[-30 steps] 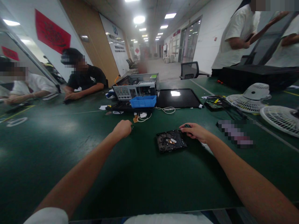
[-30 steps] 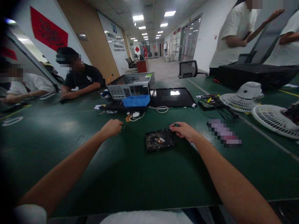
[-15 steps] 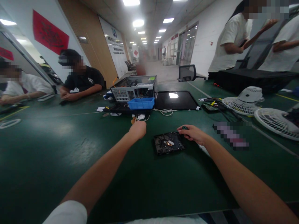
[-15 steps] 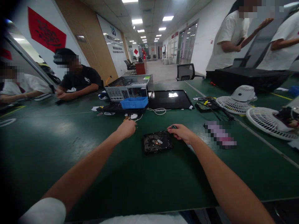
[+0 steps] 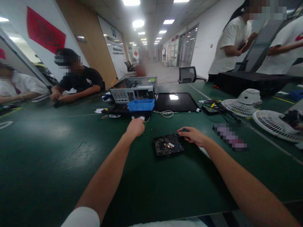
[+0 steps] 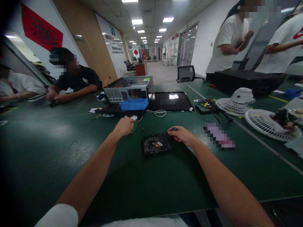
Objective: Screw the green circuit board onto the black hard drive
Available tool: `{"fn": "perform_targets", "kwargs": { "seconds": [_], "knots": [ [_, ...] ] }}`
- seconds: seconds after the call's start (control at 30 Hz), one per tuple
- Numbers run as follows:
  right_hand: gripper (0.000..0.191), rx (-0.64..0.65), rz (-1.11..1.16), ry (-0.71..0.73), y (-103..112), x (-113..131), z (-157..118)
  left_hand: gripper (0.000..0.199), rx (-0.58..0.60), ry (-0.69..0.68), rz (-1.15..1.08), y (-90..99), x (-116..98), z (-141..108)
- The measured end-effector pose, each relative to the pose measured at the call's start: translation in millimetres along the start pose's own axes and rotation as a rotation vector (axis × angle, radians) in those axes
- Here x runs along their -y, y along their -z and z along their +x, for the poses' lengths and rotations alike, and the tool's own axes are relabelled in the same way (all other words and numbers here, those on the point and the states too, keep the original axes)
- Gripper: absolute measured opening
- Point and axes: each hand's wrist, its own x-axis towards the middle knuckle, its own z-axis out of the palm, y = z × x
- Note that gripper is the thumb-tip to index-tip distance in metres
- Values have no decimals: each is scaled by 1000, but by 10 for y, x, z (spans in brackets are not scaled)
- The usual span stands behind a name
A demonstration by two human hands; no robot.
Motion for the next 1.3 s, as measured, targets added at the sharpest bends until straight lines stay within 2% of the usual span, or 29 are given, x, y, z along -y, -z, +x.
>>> {"fn": "perform_targets", "kwargs": {
  "seconds": [0.07,0.1,0.2,0.23,0.33,0.43,0.53,0.67,0.9,1.1,1.2,1.3],
  "knots": [
    [34,-4,-1,-7,4,-7,13,32,-15,-2,-95,107,74,-32],
    [34,-4,1,-9,7,-8,18,33,-18,-6,-220,143,84,-48],
    [34,15,26,-12,21,-6,20,35,-5,-31,-795,166,-1,-88],
    [34,26,42,-11,27,-2,16,34,0,-47,-927,149,-57,-97],
    [36,47,95,8,43,19,-12,32,3,-117,-1052,44,-255,-121],
    [38,67,133,53,31,63,-56,32,19,-180,-1051,-114,-448,-154],
    [39,103,157,90,-19,114,-102,29,-4,-257,-922,-270,-614,-202],
    [39,138,187,104,-90,141,-129,33,24,-285,-870,-379,-766,-274],
    [44,98,251,87,-97,116,-113,33,102,-306,-979,-416,-865,-358],
    [45,129,286,74,-115,168,-140,32,129,-346,-993,-440,-872,-369],
    [48,101,298,84,-80,195,-144,37,188,-357,-884,-345,-838,-376],
    [48,51,302,84,15,184,-117,50,222,-351,-597,-218,-792,-404]
  ]
}}
